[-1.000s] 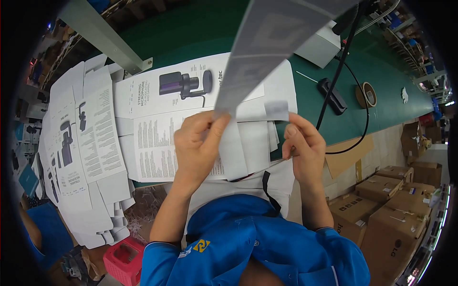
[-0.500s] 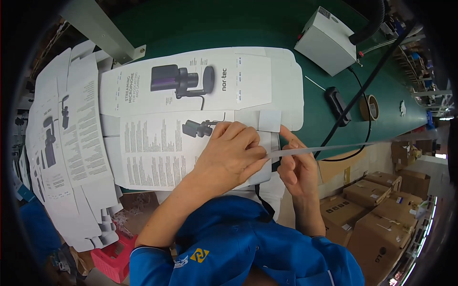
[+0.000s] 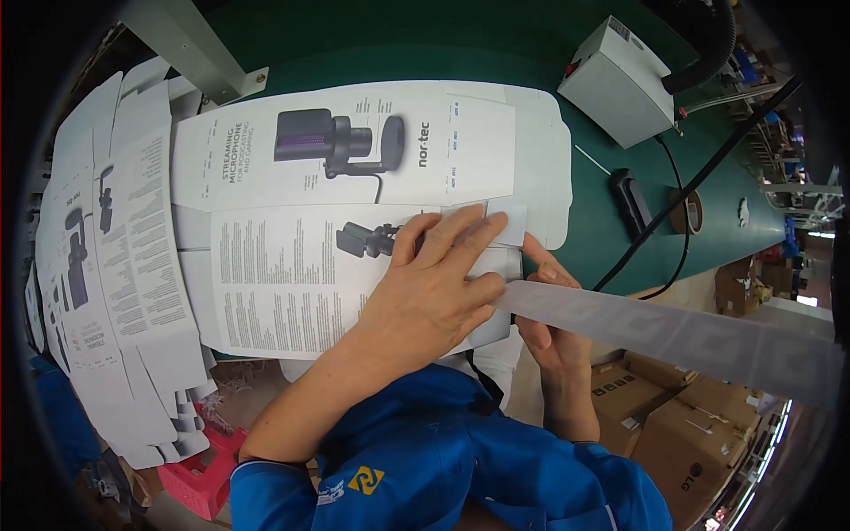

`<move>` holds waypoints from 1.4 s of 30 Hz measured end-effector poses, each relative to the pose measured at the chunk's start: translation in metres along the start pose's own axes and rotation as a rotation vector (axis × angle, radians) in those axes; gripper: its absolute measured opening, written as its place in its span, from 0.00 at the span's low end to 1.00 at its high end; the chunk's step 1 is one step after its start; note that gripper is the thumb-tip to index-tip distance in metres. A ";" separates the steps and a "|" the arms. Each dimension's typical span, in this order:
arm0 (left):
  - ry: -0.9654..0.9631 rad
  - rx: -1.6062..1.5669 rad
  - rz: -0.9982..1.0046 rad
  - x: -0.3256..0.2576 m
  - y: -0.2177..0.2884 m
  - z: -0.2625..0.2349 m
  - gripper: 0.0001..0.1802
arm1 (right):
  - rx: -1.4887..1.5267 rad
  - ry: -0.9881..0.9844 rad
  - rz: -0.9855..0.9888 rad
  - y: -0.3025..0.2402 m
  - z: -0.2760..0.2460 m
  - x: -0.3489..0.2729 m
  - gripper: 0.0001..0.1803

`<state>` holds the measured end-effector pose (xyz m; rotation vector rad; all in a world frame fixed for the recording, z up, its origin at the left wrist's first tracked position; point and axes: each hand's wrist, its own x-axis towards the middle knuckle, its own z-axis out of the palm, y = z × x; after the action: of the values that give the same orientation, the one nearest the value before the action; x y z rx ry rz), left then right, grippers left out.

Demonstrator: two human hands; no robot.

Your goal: The person peels labels from a roll by hand and applies them to unfolded product boxes in an assembly line.

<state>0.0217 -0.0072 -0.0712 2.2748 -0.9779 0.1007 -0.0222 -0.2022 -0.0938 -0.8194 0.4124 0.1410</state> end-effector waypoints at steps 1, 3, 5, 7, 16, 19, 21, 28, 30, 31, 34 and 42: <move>0.002 -0.002 0.001 0.000 0.000 0.001 0.10 | 0.054 -0.033 -0.008 0.001 -0.002 0.001 0.28; -0.011 -0.012 -0.041 0.000 0.001 0.003 0.10 | -0.084 -0.077 -0.035 -0.003 -0.002 0.000 0.29; -0.031 0.055 -0.046 -0.002 0.000 0.006 0.10 | -0.360 -0.093 -0.028 -0.012 0.002 -0.002 0.28; -0.051 0.119 -0.043 -0.002 -0.001 0.008 0.09 | -0.542 -0.055 -0.088 -0.011 0.008 -0.005 0.27; -0.055 0.078 -0.133 0.000 0.008 0.006 0.11 | -1.599 -0.089 -0.817 -0.013 0.010 0.002 0.27; -0.020 0.106 -0.137 -0.001 0.005 0.010 0.12 | -1.905 -0.169 -0.821 -0.006 0.011 0.018 0.28; -0.017 0.111 -0.132 -0.002 0.005 0.012 0.12 | -1.909 -0.193 -0.798 -0.006 0.004 0.013 0.29; 0.035 0.169 -0.043 -0.003 0.000 0.014 0.08 | -1.924 -0.257 -0.774 0.001 -0.012 -0.009 0.30; 0.043 0.148 -0.026 -0.002 0.001 0.013 0.08 | -1.906 -0.268 -0.784 0.001 -0.015 -0.012 0.30; 0.044 0.149 -0.018 -0.003 0.001 0.014 0.08 | -1.897 -0.274 -0.794 -0.001 -0.015 -0.012 0.28; 0.080 0.130 -0.004 -0.005 0.000 0.013 0.08 | -1.704 -0.239 -0.789 -0.013 -0.014 -0.016 0.25; 0.233 0.121 0.146 -0.010 -0.003 0.011 0.12 | -0.949 -0.113 -0.252 -0.057 0.044 0.059 0.35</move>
<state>0.0142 -0.0058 -0.0842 2.2352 -1.0351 0.4882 0.0609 -0.2109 -0.0527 -1.7781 0.1100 0.1464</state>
